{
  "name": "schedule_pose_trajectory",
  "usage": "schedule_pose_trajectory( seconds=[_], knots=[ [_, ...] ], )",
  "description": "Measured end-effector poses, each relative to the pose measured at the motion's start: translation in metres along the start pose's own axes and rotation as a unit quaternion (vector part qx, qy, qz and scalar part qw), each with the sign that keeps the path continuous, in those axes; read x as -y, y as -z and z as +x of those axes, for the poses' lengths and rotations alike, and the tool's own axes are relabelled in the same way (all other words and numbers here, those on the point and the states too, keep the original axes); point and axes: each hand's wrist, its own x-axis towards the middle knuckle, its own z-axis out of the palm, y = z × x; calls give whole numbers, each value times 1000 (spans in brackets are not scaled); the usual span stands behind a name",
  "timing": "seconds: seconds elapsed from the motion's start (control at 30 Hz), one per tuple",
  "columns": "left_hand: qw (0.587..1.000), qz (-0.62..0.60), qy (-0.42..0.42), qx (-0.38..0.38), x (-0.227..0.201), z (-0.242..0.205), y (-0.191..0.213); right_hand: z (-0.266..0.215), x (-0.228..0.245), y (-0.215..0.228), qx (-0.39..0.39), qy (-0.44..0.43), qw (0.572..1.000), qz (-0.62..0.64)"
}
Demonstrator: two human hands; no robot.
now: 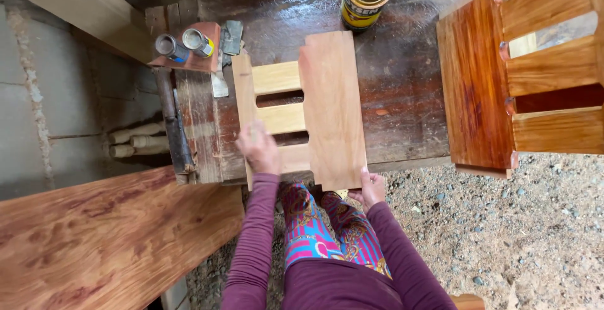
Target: The person applies wood stain to a wooden chair backrest using a cloth. They wipe the surface and edges thoroughly, turning the piece over to cover all sides. A can of stain and other tools are visible on the workbench.
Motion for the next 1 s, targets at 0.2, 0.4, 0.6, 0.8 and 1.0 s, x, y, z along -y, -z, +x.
schedule_pose_trajectory(
  seconds=[0.2, 0.4, 0.6, 0.8, 1.0],
  knots=[
    [971, 5, -226, 80, -72, -107, -21, -5, 13, 5, -41, 69, 985, -152],
    [959, -3, -283, 35, -70, -98, -42, -13, 32, 4, 32, 49, 955, -291],
    [975, 62, -203, 61, -117, 66, -89, -8, 28, 5, 46, 86, 944, -316],
    [964, 44, -261, 37, -91, -79, -52, -4, 35, 13, 26, 95, 935, -340],
    [957, 7, -283, 68, -100, 9, -78, 1, 81, 19, 38, 108, 844, -524]
  ],
)
